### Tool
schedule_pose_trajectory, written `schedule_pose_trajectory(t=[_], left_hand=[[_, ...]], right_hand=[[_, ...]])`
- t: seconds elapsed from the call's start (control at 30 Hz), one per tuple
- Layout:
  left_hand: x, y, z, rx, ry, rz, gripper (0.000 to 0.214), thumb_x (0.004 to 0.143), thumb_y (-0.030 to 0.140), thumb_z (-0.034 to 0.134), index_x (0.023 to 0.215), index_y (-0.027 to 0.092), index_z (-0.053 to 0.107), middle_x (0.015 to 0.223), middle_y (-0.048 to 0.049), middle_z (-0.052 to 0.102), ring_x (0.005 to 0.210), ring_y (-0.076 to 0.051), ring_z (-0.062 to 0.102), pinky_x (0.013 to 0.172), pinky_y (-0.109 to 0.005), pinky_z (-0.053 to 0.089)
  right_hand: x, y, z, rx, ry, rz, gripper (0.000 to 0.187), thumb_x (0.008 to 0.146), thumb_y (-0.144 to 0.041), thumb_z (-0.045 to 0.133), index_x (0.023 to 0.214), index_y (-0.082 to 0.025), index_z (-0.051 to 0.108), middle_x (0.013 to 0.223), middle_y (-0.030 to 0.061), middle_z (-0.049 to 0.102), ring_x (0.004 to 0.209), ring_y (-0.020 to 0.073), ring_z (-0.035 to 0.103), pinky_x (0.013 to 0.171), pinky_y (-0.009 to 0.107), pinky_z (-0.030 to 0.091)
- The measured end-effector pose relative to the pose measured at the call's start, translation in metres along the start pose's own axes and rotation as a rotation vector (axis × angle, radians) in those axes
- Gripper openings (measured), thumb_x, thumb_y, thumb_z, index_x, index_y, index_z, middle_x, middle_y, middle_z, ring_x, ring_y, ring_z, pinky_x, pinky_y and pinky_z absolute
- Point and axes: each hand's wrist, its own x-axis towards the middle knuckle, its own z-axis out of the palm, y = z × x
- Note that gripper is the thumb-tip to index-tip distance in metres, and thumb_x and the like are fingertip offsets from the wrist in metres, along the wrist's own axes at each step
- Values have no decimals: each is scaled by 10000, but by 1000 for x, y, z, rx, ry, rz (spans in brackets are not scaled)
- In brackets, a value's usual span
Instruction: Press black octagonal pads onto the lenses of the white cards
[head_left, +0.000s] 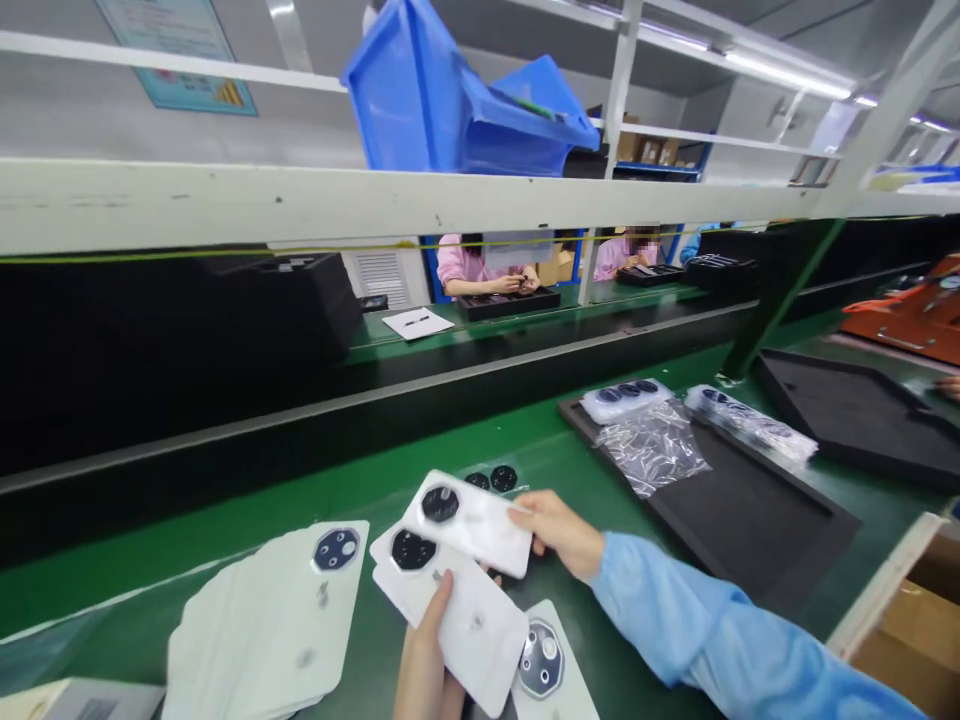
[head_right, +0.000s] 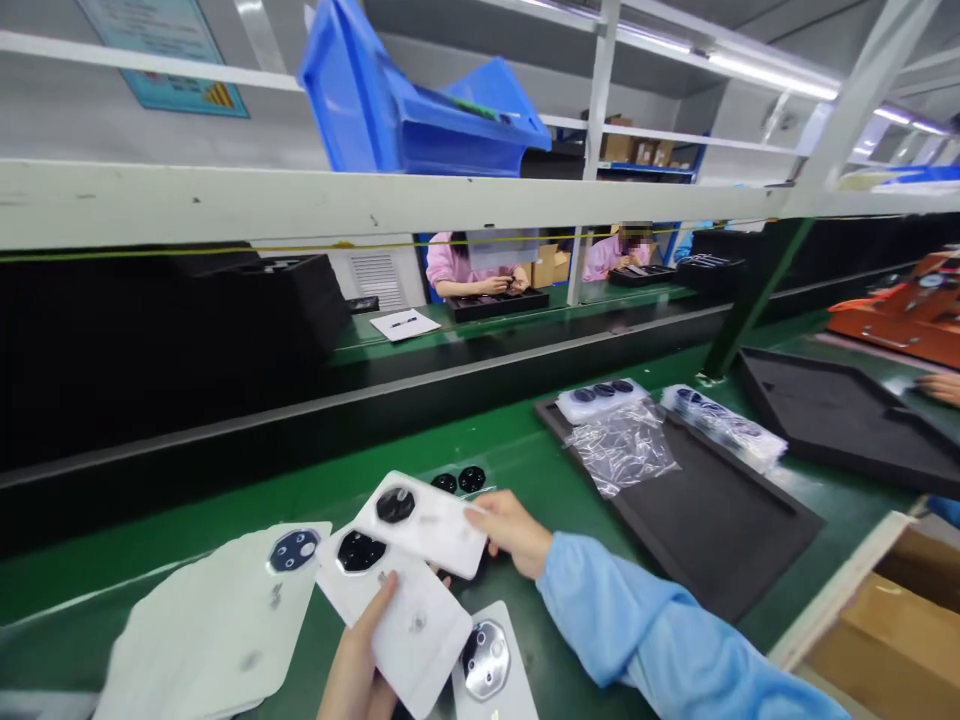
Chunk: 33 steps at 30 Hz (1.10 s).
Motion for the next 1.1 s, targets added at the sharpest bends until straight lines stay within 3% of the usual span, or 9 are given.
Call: schedule_pose_trajectory(t=[0.1,0.23,0.37,0.5,0.63,0.73,0.83,0.93,1.1], left_hand=[[-4,7,6,-37,-74,39,494,872,178,580,1356,212,485,1293,-113,622,1173,-301,591,1070,-473,403],[-3,6,4,13,-23,37,467,847,191,633,1303,216,539,1262,-109,642,1229,-290,547,1084,-444,391],[-1,2,1,66,39,31,364,830,188,651,1193,165,622,1193,-125,678,1190,-301,578,1022,-403,468],[0,3,0,101,62,42,367,845,170,631,1210,160,599,1183,-119,683,1143,-276,615,986,-368,499],[4,2,-2,90,84,59,371,851,154,627,1219,156,583,1165,-121,690,1085,-257,650,955,-349,518],[9,0,-4,41,105,90,382,827,122,651,1201,168,590,1161,-110,692,1024,-249,678,926,-351,534],[17,-4,-6,22,144,154,412,784,93,691,1177,165,591,1128,-113,705,953,-255,701,882,-370,553],[25,-6,-8,19,170,225,350,765,104,714,1100,123,615,1089,-139,714,917,-268,707,846,-374,559],[32,5,-9,-45,229,350,292,785,218,731,1042,107,648,1102,-156,706,1007,-287,677,876,-357,535]], right_hand=[[54,-30,-27,-87,152,16,290,932,-355,558,1134,-147,576,1086,69,612,896,174,622,765,362,545],[108,-63,-58,-209,354,1,342,924,-346,571,1210,-159,544,1198,90,572,1008,214,600,841,420,528],[125,-73,-75,-340,475,-45,340,922,-341,575,1211,-164,546,1214,91,565,1027,219,593,856,425,521],[119,-70,-68,-433,476,-145,348,922,-335,575,1224,-168,539,1246,97,547,1059,228,579,881,442,509],[90,-61,-37,-477,285,-224,320,926,-323,569,1207,-171,549,1251,95,545,1063,223,575,887,438,506],[49,-43,-3,-476,-44,-218,235,885,-315,626,1056,-154,622,1057,62,635,898,173,622,781,356,535],[9,-20,25,-418,-395,-142,339,690,-302,792,974,-170,660,823,7,672,647,127,617,583,239,496],[-4,-5,40,-343,-484,-111,374,677,-285,761,1000,-170,613,692,-35,626,547,87,542,504,190,407],[24,-17,55,-311,-562,-112,338,677,-341,740,922,-144,618,517,-62,537,438,61,381,448,196,260]])
